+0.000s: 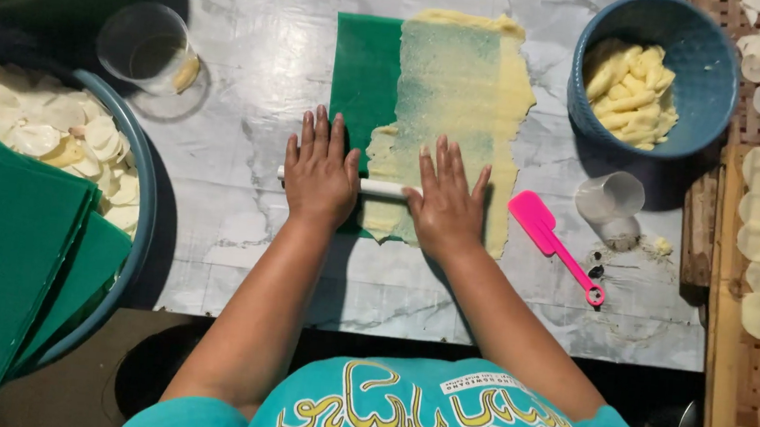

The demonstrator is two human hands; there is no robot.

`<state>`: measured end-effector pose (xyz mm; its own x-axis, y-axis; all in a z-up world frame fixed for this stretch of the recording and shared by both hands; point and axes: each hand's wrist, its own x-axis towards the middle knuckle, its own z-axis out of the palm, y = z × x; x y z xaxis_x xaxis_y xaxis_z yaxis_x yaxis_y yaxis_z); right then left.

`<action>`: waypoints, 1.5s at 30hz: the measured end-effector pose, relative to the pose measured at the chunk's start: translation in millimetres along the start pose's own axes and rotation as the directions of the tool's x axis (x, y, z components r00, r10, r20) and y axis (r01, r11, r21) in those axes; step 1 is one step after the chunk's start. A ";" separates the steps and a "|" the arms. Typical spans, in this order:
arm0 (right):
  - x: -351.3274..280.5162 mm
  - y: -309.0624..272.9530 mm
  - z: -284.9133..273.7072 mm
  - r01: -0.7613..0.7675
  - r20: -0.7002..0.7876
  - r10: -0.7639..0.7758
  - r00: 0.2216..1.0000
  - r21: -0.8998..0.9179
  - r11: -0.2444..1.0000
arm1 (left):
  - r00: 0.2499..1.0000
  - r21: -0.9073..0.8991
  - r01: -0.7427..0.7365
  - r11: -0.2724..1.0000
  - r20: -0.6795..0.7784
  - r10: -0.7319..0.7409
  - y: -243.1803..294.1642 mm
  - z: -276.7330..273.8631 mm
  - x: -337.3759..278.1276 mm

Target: Rolling out small portions of dough into very thin sheets using a rolling pin on a mat

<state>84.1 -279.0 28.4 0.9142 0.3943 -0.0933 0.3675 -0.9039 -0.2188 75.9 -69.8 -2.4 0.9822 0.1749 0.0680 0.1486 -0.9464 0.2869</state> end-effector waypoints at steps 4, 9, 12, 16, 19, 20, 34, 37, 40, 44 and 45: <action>-45.4 1.7 -3.0 0.047 0.087 -0.046 0.995 -0.001 0.999 | 0.999 -0.010 -0.038 0.999 -0.033 0.038 -2.9 -1.0 -42.4; -71.9 19.9 37.2 0.183 -0.116 -0.183 0.976 -0.010 0.983 | 0.998 -0.011 -0.034 0.999 -0.058 0.033 -8.1 9.5 -91.5; -68.4 33.3 37.5 0.257 -0.307 -0.243 0.920 0.005 0.966 | 0.982 -0.025 -0.109 0.994 -0.158 0.104 -20.2 21.7 -89.8; -59.4 21.9 32.5 0.222 -0.307 -0.231 0.923 -0.065 0.973 | 0.987 -0.019 -0.122 0.992 -0.112 0.119 -18.9 10.1 -73.2; -36.0 5.3 25.6 0.118 -0.071 -0.121 0.990 -0.052 0.992 | 0.998 0.005 -0.060 0.998 -0.009 0.060 -10.9 0.8 -38.1; -20.5 4.3 25.2 0.066 -0.065 -0.070 0.995 -0.054 0.996 | 0.999 0.018 -0.045 0.999 0.026 0.044 -7.3 -6.3 -20.2; 38.6 -33.5 21.4 -0.035 -0.050 0.035 0.998 -0.005 0.999 | 0.993 -0.048 -0.114 0.992 0.039 0.116 -17.7 -1.8 24.7; 68.8 -28.3 8.6 -0.044 -0.087 0.040 0.995 -0.050 0.998 | 0.986 0.037 -0.163 0.986 0.039 0.161 -15.5 0.5 57.7; 107.3 -15.0 -5.7 -0.090 -0.020 0.090 0.996 0.008 0.996 | 0.993 0.016 -0.116 0.993 0.018 0.116 -17.0 9.8 110.6; 110.5 39.7 -25.8 0.022 -0.322 0.062 0.945 0.253 0.967 | 0.997 -0.048 -0.075 0.996 -0.034 0.074 -28.1 22.5 151.0; 104.9 55.9 -37.8 0.063 -0.493 0.064 0.868 0.238 0.969 | 0.995 -0.081 -0.070 0.994 -0.078 0.063 -31.6 23.3 155.0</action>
<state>207.0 -294.4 43.1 0.9011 0.2025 0.3835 0.3736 -0.8116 -0.4491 226.2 -19.1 -23.1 0.9778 0.1351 0.1601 0.0699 -0.9310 0.3582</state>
